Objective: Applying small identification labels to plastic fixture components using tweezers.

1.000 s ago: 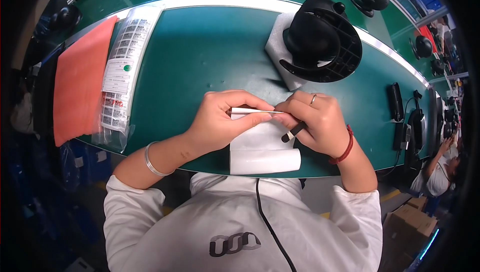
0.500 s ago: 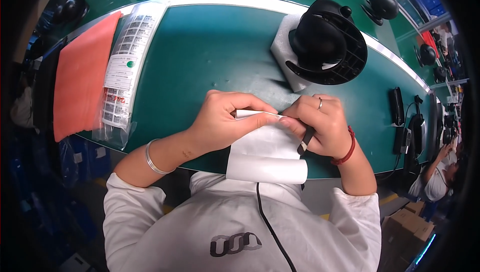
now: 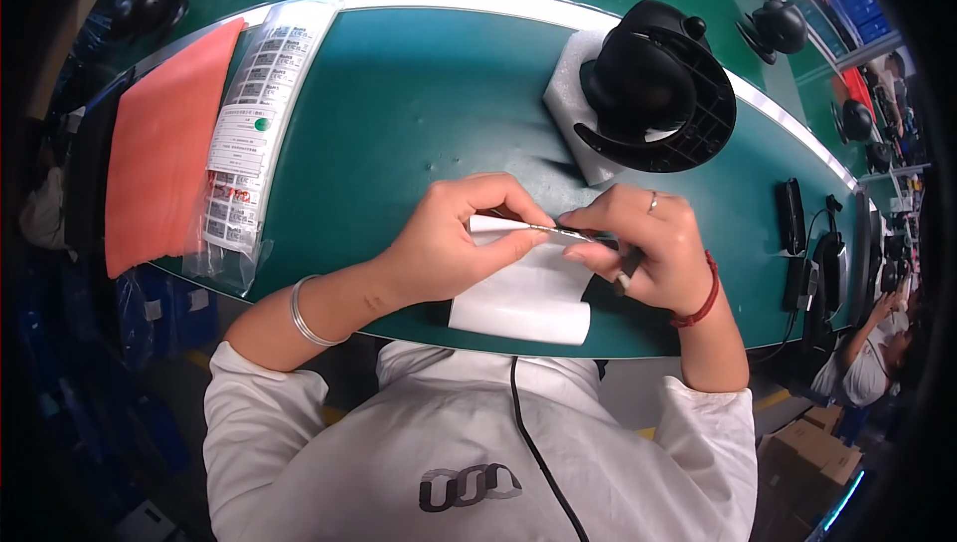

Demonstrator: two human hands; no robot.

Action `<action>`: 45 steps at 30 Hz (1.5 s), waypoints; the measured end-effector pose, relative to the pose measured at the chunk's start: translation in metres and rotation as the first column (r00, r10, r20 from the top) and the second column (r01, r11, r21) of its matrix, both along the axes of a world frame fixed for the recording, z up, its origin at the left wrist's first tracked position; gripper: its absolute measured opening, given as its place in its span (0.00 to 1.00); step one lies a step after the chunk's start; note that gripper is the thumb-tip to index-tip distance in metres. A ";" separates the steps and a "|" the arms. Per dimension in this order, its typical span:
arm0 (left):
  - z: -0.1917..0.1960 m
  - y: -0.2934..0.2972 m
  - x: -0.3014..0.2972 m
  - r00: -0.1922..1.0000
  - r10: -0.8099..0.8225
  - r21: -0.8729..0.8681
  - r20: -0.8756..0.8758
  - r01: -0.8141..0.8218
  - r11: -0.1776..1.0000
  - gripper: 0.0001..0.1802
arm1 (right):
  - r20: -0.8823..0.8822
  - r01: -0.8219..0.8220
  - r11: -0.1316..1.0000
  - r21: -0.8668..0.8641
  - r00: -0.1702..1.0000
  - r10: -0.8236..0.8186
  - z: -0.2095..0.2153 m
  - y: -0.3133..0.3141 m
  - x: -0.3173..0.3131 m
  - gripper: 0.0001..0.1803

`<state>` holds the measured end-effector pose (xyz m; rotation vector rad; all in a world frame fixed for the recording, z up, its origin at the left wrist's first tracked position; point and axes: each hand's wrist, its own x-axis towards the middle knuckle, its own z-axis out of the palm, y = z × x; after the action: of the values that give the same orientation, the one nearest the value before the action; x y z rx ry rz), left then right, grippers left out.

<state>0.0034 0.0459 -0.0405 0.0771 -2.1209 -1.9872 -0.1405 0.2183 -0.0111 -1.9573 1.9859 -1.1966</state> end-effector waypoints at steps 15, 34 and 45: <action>0.004 0.001 0.002 0.999 -0.025 -0.099 -0.047 0.020 0.995 0.03 | -0.080 -0.007 1.000 0.006 0.997 0.007 -0.001 0.002 0.001 0.08; 0.008 -0.004 0.002 0.999 0.033 -0.181 0.008 -0.031 0.983 0.09 | -0.157 0.306 0.924 -0.230 0.925 -0.345 0.027 0.025 -0.008 0.35; -0.004 -0.002 -0.002 0.976 0.193 -0.156 0.103 -0.176 0.972 0.07 | 0.491 0.197 0.973 0.116 0.841 -0.229 0.036 0.029 0.004 0.25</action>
<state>0.0014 0.0438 -0.0443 0.3613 -2.2334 -1.7569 -0.1365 0.2469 0.0251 -1.2354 1.9494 -1.4864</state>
